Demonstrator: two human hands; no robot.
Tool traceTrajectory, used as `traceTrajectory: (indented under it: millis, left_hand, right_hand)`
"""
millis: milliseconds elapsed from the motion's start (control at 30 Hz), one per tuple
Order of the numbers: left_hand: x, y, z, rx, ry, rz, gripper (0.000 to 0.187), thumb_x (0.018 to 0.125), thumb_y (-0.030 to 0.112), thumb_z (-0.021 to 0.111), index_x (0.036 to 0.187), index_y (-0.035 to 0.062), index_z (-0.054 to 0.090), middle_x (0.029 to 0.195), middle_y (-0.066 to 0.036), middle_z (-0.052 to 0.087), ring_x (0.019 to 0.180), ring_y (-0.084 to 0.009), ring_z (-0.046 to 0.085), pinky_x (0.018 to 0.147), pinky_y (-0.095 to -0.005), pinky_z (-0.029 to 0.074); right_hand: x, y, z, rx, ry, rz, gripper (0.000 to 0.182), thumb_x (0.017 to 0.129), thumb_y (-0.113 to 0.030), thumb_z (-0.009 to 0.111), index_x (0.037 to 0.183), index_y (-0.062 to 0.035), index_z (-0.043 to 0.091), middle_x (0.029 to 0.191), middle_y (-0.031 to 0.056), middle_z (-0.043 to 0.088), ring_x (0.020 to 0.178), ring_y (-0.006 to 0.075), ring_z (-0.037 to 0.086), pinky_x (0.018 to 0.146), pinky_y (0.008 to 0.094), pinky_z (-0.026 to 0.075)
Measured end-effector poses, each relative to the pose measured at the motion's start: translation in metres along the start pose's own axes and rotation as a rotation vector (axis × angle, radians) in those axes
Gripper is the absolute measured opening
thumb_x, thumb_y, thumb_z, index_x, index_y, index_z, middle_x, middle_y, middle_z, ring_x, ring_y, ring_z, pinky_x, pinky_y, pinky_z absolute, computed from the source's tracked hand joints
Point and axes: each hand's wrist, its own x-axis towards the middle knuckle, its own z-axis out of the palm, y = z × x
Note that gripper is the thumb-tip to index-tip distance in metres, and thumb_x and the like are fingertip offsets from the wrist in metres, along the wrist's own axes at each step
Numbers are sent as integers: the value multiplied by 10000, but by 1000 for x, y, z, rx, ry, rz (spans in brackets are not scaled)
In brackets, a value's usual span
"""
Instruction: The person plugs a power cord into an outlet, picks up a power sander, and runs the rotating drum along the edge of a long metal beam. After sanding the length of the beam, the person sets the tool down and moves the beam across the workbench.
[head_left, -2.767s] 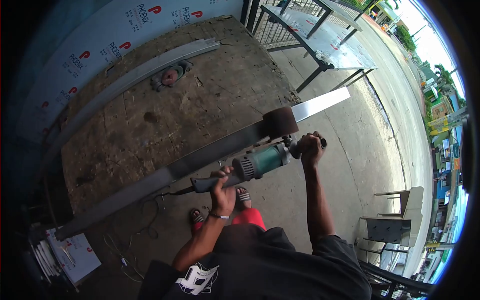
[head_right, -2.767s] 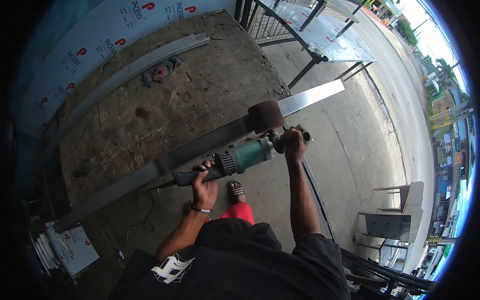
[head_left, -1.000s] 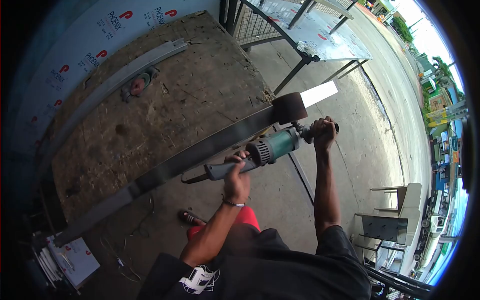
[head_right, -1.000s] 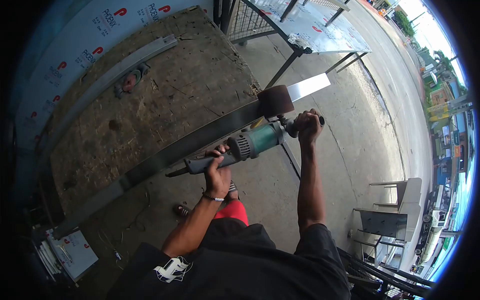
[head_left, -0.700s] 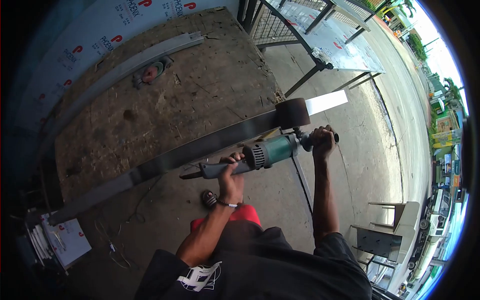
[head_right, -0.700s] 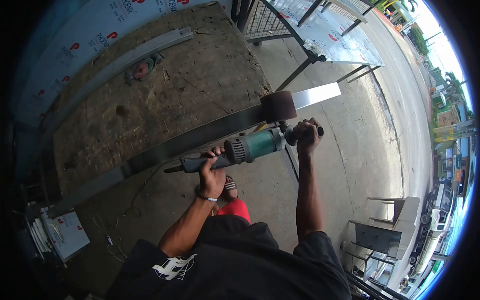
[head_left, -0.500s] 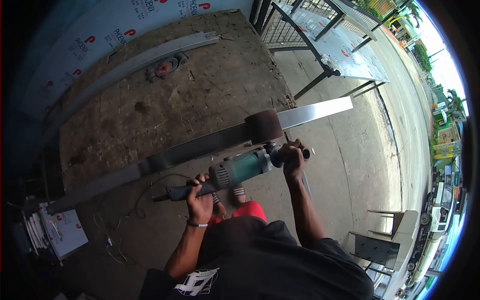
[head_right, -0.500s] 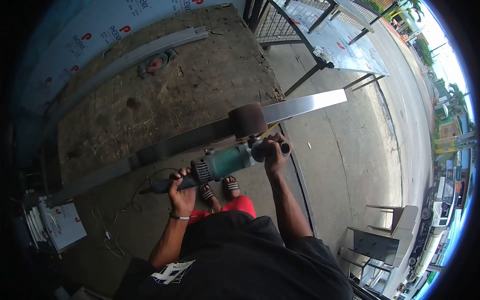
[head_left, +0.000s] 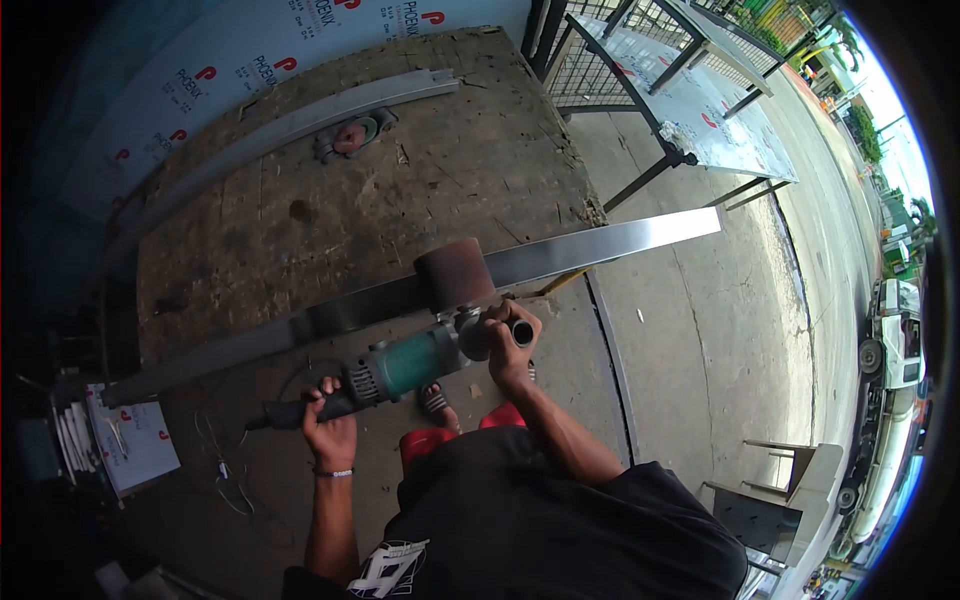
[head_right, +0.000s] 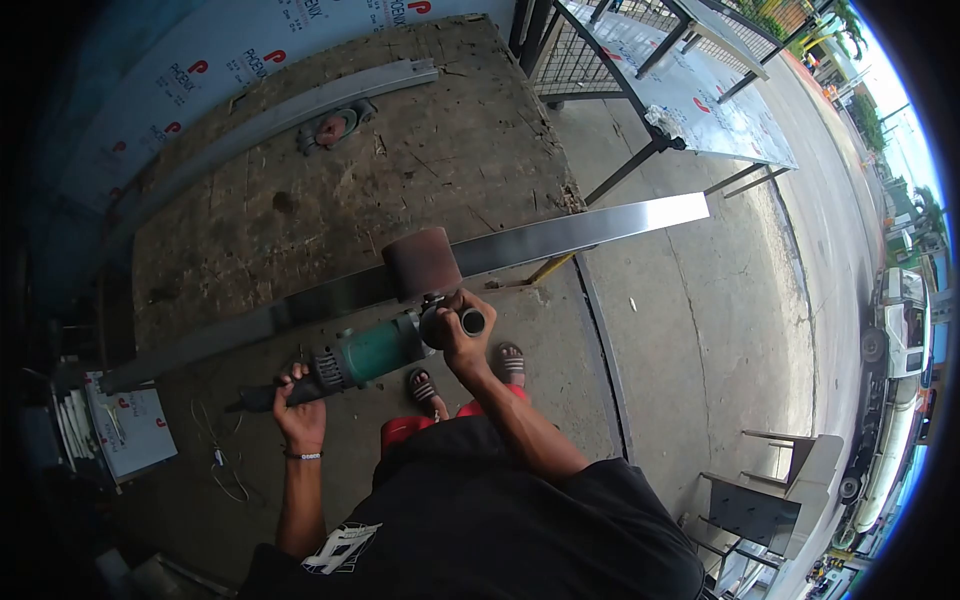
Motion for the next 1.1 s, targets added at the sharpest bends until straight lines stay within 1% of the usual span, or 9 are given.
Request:
traceTrajectory:
  millis: [167,300,367,467,533,667,767,967,1100]
  left_hand:
    - [28,-121,64,-81,-101,-102,145,754,41,530,888,91,509,937,-79,485,1035,-240,461,1041,-398,339]
    - [29,-231,129,-126,-61,-207,158,745,15,518,889,78,506,942,-85,495,1040,-246,475,1039,-400,339]
    - [30,-280,155,-159,-95,-240,147,747,10,513,882,69,510,944,-85,500,1043,-249,481,1045,-393,333]
    - [25,-329,180,-205,-71,-296,131,748,10,518,870,58,518,941,-91,505,1034,-257,486,1048,-385,325]
    - [25,-345,183,-209,-70,-290,131,749,19,519,875,56,517,936,-98,503,1033,-259,487,1032,-381,331]
    - [22,-321,164,-164,-8,-317,120,752,48,524,862,96,520,927,-62,492,1057,-235,482,1049,-403,340]
    - [24,-268,141,-115,-70,-212,120,740,49,537,850,94,522,925,-65,496,1034,-234,484,1048,-397,344]
    - [7,-142,58,-118,2,-75,112,756,54,525,861,88,510,929,-75,474,1021,-248,465,1042,-424,351]
    - [-10,-79,41,-111,80,-4,108,751,56,524,850,96,505,921,-64,468,1016,-230,465,1040,-419,355]
  right_hand:
    - [65,-27,-119,-21,115,-104,245,803,-58,516,622,-57,351,554,46,432,465,109,392,427,265,296]
    - [123,-69,-224,33,142,-96,228,825,-56,472,652,-82,325,526,23,350,433,110,304,408,278,261]
    - [143,-92,-267,89,123,-109,244,818,-38,490,654,-88,315,562,0,356,462,74,315,411,252,255]
    - [162,-109,-321,70,122,-106,257,834,-45,483,659,-101,302,559,-5,323,454,73,289,406,252,243]
    - [166,-116,-326,69,122,-112,257,845,-45,476,663,-102,303,550,2,330,446,78,293,406,257,250]
    - [152,-111,-296,-23,108,-107,230,828,-66,453,653,-100,306,532,13,331,443,97,277,413,277,252]
    - [123,-85,-256,50,92,-115,217,812,-53,463,654,-82,318,527,20,333,447,108,294,433,285,275]
    - [64,-39,-133,-95,-19,-89,246,785,-106,572,626,-38,397,565,37,439,501,103,391,480,261,317]
    - [37,-28,-70,-57,-96,-2,262,766,-122,608,629,-33,403,591,27,463,550,94,402,514,252,324]
